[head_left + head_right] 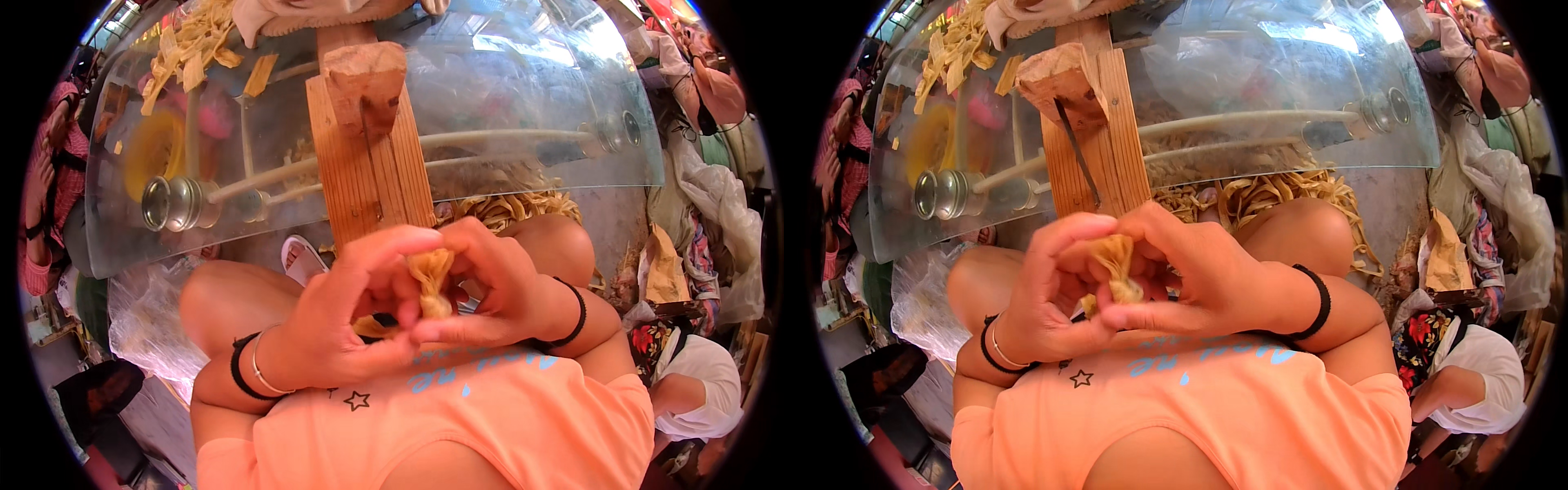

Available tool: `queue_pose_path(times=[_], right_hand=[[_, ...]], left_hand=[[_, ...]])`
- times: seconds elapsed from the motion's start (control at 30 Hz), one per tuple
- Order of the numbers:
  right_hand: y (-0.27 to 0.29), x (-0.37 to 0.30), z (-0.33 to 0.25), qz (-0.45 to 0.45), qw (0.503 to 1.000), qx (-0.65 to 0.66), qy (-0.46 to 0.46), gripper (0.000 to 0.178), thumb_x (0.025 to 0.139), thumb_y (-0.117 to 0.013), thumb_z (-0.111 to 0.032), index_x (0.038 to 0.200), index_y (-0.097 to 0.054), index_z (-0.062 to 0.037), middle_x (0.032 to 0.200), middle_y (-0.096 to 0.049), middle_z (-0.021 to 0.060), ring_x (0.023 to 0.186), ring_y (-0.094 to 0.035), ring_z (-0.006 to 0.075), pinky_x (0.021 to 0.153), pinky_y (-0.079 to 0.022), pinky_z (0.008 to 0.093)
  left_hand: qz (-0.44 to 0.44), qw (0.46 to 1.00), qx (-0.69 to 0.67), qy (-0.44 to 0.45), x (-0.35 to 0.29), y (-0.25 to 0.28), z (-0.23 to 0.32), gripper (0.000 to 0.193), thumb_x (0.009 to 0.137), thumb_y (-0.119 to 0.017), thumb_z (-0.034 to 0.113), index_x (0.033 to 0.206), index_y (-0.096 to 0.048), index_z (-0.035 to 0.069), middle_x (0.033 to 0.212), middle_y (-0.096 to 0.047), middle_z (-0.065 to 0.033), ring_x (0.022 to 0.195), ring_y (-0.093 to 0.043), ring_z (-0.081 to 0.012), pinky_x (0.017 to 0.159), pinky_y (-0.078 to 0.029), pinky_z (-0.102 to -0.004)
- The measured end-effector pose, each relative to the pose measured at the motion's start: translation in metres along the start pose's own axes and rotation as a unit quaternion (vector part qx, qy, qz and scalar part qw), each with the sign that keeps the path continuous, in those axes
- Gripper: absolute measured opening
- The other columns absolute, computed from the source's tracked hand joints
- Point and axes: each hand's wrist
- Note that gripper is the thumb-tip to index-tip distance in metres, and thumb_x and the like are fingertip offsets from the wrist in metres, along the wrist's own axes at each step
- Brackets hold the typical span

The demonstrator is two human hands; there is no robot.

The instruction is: The person weaves flexible light-colored strips together by hand, creating a knotted or braided pattern.

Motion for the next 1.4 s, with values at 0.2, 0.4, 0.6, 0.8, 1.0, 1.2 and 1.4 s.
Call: queue_pose_path(times=[0.2,0.4,0.6,0.8,1.0,1.2,1.4], right_hand=[[0.005,0.023,0.01,0.205,0.977,0.052,-0.023,0.039,0.093,-0.068,-0.007,0.124,-0.046,0.0005,0.085,-0.062,0.0009,0.071,-0.056,0.0028,0.059,-0.042,0.0179],[0.006,0.049,0.022,0.254,0.945,-0.205,-0.013,0.036,0.089,-0.073,-0.01,0.116,-0.05,-0.003,0.077,-0.062,0.0029,0.065,-0.059,0.0089,0.055,-0.046,0.0239],[0.017,0.047,0.027,0.178,0.934,-0.303,0.066,0.039,0.082,-0.08,-0.019,0.113,-0.061,-0.0042,0.074,-0.058,0.0051,0.061,-0.056,0.0175,0.054,-0.046,0.0281],[0.03,0.026,0.004,0.066,0.942,-0.288,0.163,0.042,0.084,-0.078,-0.028,0.115,-0.07,-0.002,0.082,-0.058,0.0085,0.071,-0.053,0.0205,0.061,-0.043,0.0293],[-0.005,0.024,0.011,0.102,0.965,-0.175,0.168,0.035,0.095,-0.066,-0.021,0.125,-0.066,-0.0028,0.09,-0.057,0.0059,0.079,-0.056,0.0186,0.069,-0.048,0.0299],[0.039,0.0,-0.008,0.013,0.966,0.249,0.062,0.033,0.102,-0.051,-0.031,0.125,-0.053,-0.0072,0.088,-0.061,0.0031,0.069,-0.06,0.0157,0.065,-0.051,0.0309],[0.02,-0.015,-0.023,-0.317,0.891,-0.288,-0.152,0.037,0.104,-0.047,-0.038,0.097,-0.059,-0.003,0.075,-0.064,0.0222,0.068,-0.061,0.0446,0.067,-0.049,0.0512]], left_hand=[[0.13,0.928,0.343,-0.066,0.007,0.028,0.005,0.028,0.085,-0.075,0.001,0.109,-0.062,0.003,0.085,-0.063,-0.0046,0.061,-0.053,-0.0085,0.055,-0.043,-0.0223],[0.255,0.906,0.337,-0.028,0.026,0.032,-0.001,0.009,0.088,-0.07,0.001,0.093,-0.063,0.001,0.079,-0.061,-0.0046,0.066,-0.057,-0.0109,0.058,-0.045,-0.025],[0.259,0.898,0.354,-0.02,0.03,0.034,-0.005,0.002,0.094,-0.063,0.002,0.094,-0.062,0.001,0.08,-0.061,-0.0026,0.072,-0.059,-0.0088,0.063,-0.046,-0.0238],[0.214,0.973,0.089,-0.012,0.002,0.025,0.005,0.021,0.1,-0.056,0.004,0.12,-0.052,0.002,0.094,-0.063,-0.0052,0.083,-0.061,-0.0101,0.07,-0.049,-0.022],[0.174,0.984,-0.02,0.041,0.012,-0.012,0.015,0.048,0.101,-0.057,0.01,0.144,-0.036,0.006,0.092,-0.064,-0.0046,0.08,-0.06,-0.0071,0.065,-0.047,-0.0209],[0.067,0.988,0.103,0.099,0.004,0.003,0.016,0.056,0.095,-0.069,0.02,0.142,-0.044,0.006,0.063,-0.055,0.0028,0.059,-0.048,-0.002,0.054,-0.037,-0.0204],[-0.023,0.986,0.017,0.164,0.014,-0.007,0.013,0.056,0.094,-0.07,0.024,0.138,-0.046,0.0,0.083,-0.059,-0.0037,0.073,-0.058,-0.0101,0.071,-0.048,-0.0236]])
Point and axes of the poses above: each hand's wrist, its own x-axis towards the middle knuckle, its own y-axis out of the back of the hand, z = x × y
